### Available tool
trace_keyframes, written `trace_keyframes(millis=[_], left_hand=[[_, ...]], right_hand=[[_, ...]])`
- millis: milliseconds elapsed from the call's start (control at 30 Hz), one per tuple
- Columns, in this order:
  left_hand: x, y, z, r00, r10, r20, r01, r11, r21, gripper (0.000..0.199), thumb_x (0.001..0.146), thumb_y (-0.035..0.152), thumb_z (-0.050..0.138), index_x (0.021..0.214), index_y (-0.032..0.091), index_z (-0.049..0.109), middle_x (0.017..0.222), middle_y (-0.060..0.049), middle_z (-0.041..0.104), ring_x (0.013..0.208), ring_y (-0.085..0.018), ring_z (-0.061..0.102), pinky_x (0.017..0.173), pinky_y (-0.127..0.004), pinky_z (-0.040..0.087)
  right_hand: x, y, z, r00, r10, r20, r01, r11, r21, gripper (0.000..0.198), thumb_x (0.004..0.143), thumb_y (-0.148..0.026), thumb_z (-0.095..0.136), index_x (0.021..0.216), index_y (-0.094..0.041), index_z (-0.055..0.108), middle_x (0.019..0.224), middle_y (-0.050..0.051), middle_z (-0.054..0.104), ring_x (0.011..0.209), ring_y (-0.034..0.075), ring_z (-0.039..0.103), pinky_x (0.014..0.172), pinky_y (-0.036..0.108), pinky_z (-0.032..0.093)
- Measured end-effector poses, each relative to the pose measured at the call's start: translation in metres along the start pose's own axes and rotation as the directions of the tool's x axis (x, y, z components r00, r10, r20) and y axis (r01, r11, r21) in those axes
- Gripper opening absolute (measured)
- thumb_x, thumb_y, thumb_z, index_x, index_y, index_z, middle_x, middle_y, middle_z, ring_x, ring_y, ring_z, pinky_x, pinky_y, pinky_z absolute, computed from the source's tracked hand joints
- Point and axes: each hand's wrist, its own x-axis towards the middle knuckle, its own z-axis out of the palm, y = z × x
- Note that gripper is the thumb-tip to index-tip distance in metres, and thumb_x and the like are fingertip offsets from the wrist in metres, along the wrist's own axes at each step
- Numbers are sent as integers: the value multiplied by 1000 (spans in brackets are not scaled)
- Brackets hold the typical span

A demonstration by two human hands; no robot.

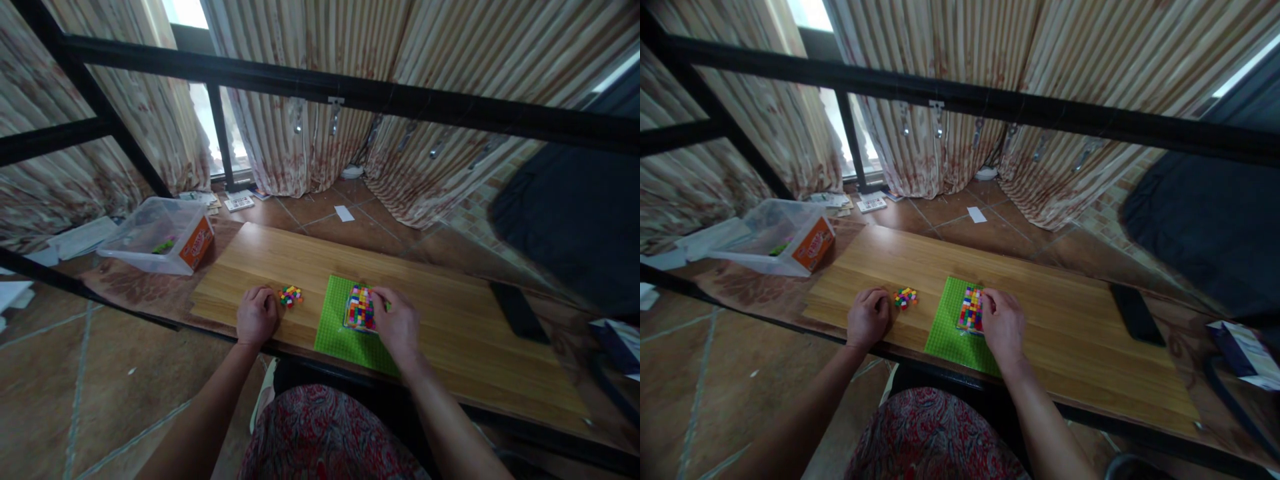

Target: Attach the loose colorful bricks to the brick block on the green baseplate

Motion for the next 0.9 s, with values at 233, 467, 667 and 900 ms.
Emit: trace_keyframes(millis=[233,467,667,900], left_hand=[[0,1,-1,1000,-14,8,14,1000,-16,15,86,19,50,84,22,65,94,-7,68,91,-23,60,85,-37,49],[0,1,0,1000,-26,16,26,1000,-6,15,85,19,50,84,21,65,94,-7,68,92,-23,61,85,-37,49],[-1,0,0,999,-31,18,31,1000,-1,15,85,18,51,85,21,66,95,-7,68,92,-23,60,86,-37,49],[-1,1,1,999,-44,19,44,999,-12,15,84,19,51,84,22,66,94,-7,68,92,-23,60,86,-37,49]], right_hand=[[14,5,3,999,-22,-29,22,1000,13,33,92,-42,49,95,-17,70,97,12,71,95,26,59,89,42,42],[12,5,14,994,83,78,-90,992,92,37,89,-46,47,89,-18,73,91,11,73,87,24,62,84,39,44],[12,2,14,976,174,133,-194,967,162,39,87,-48,49,88,-18,73,87,10,74,80,23,65,76,35,46],[13,3,15,973,178,146,-203,963,179,36,87,-46,49,85,-19,73,84,8,74,76,22,65,74,34,47]])
